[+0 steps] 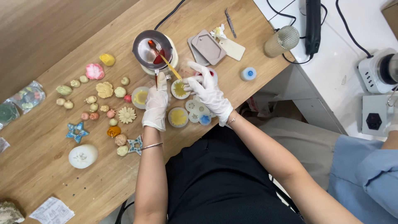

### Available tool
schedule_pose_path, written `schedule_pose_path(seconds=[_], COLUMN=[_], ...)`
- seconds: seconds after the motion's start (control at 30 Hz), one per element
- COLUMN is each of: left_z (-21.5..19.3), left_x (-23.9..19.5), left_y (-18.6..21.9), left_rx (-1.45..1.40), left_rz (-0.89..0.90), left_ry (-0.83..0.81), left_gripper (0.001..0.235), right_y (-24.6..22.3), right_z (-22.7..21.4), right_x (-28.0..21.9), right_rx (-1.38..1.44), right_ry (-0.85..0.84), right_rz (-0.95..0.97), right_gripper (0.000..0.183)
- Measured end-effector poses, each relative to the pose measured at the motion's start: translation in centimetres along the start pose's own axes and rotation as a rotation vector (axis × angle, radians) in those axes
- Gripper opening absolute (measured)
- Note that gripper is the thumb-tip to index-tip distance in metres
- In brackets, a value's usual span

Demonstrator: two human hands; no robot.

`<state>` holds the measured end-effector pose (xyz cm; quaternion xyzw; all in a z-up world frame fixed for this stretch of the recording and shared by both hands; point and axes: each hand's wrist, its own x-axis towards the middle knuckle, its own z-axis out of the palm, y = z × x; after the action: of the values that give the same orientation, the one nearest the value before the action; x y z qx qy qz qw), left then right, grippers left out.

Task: The person pours red molten wax from a small saucepan into a flower-shaped silicone mold using a spoon. They then use a small white tool to smooth and adjust the wax within the mold cavities. The workspace contains several finished wax items and other molds.

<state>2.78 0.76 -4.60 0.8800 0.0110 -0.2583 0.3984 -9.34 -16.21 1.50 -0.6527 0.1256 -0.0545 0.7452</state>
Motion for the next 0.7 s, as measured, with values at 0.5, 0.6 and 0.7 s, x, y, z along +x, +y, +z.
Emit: schedule_pose_path(seconds=[0.5,0.6,0.7], left_z=[-2.2,-2.5,-3.1], left_x=[-0.4,-1.2,-2.4], left_y=[1.1,1.3,2.1], left_rx=[-0.5,-0.537,-0.462], left_rz=[0.021,0.097,0.096], left_ry=[-0.224,-0.199,-0.177], left_gripper=[0.059,0.053,0.053], right_y=[3.1,2.9,2.8], right_z=[-7.3,-7.6,-8.1], right_x=[-7.6,-7.7,-6.1], right_rx=[-0.002,-0.007,-0.023], right_ry=[0.62,0.645,0.637], right_rz=[0.053,0.076,0.097], right_gripper=[0.025,0.025,0.024])
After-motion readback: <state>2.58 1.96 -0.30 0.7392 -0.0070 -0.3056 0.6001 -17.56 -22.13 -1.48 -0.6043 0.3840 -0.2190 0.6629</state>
